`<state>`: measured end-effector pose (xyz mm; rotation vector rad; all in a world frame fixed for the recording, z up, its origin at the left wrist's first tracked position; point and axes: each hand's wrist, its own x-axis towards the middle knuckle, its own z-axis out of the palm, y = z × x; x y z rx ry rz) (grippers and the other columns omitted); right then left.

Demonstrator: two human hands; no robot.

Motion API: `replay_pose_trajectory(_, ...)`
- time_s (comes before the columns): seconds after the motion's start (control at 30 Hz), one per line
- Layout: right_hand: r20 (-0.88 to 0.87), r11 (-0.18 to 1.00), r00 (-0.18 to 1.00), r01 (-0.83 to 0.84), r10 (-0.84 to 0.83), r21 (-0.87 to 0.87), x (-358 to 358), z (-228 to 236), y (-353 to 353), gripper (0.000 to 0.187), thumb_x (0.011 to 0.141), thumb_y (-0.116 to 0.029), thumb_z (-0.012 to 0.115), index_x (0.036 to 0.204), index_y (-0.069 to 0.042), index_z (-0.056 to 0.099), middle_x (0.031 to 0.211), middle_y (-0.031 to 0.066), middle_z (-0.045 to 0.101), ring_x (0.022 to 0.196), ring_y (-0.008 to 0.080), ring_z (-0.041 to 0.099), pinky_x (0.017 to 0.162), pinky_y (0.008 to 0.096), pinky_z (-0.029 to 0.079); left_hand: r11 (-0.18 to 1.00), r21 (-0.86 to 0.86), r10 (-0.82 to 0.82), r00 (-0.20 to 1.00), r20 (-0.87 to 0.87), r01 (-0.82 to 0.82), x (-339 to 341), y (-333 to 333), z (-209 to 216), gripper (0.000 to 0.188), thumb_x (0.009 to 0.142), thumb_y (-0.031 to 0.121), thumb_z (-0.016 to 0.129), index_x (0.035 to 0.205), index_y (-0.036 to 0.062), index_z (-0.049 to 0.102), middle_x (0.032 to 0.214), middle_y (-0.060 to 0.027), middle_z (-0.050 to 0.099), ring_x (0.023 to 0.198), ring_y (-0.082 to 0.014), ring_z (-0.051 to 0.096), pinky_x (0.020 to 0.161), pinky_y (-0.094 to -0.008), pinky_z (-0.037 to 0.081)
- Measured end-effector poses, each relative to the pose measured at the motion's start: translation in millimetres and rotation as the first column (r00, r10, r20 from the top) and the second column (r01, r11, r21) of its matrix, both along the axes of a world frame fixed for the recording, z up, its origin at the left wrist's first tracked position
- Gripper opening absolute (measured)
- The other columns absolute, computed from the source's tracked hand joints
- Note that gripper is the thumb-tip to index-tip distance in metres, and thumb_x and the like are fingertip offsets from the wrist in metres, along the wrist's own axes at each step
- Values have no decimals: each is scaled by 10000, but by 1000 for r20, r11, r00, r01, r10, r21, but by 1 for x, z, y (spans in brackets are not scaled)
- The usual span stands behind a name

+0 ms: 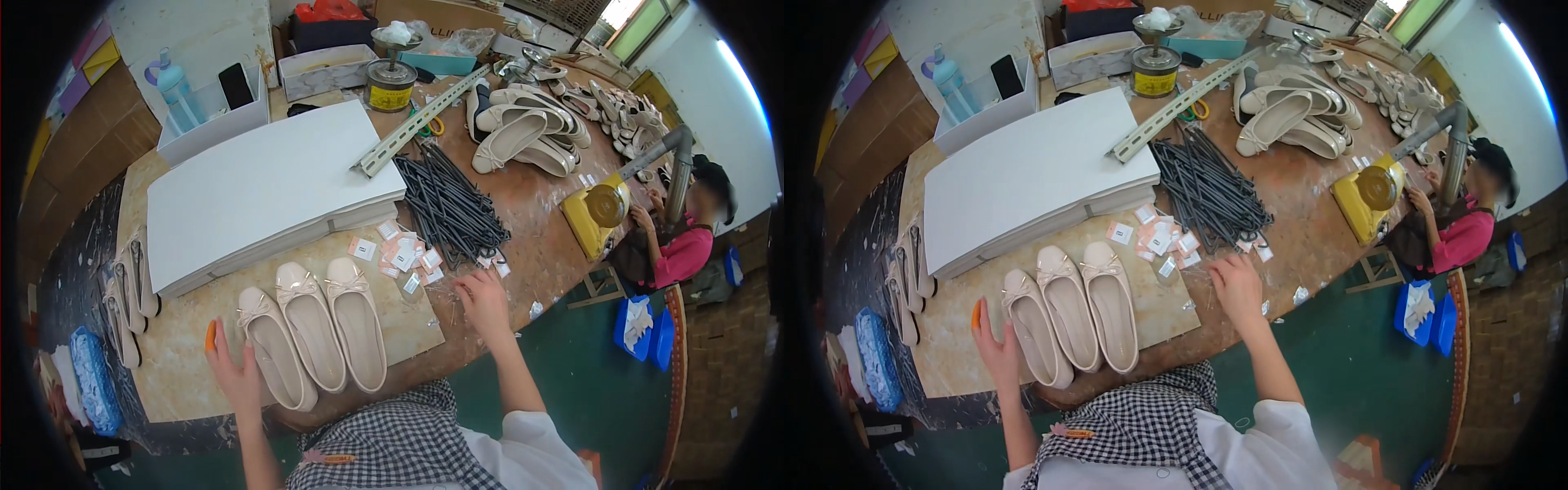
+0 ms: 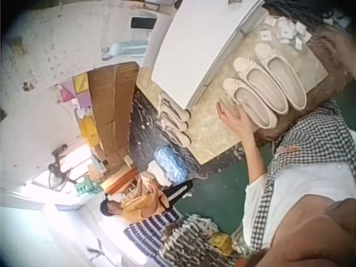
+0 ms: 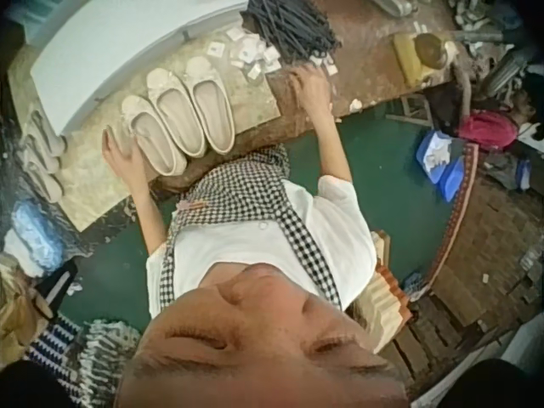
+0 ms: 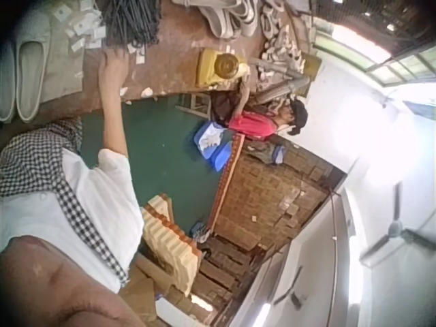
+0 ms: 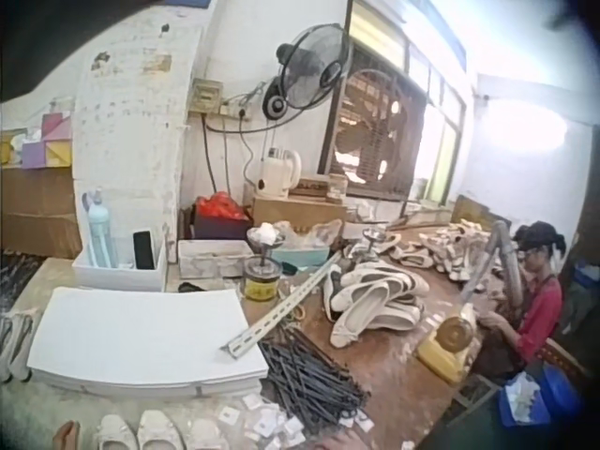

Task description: The person places pairs of beige flat shoes on a workbench and attaches small paper tags to the inside of each shoe using an orange tool. The person handles the shoes one pair at a time, wiping the interior before applying the tags.

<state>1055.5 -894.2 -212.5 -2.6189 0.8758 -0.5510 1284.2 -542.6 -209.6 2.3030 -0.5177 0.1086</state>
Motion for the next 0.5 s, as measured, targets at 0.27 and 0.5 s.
replay_pose_trajectory(0.27,12,981,989,-144,147,-130,-1,5,-32,136,718,-88,724,841,-66,669,872,52,621,912,260,560,807,390,459,793,-18,-608,789,-85,609,-34,-111,56,392,783,101,691,1172,88,642,1173,-129,587,1061,-301,556,916,-357,441)
replay_pose_trajectory(0.5,116,968,961,-245,249,-49,3,34,13,122,735,-120,723,831,-83,656,830,32,650,937,226,577,841,372,429,591,126,-800,599,-34,797,-74,-191,64,321,833,222,663,1130,101,656,1038,-102,643,910,-273,618,727,-371,505)
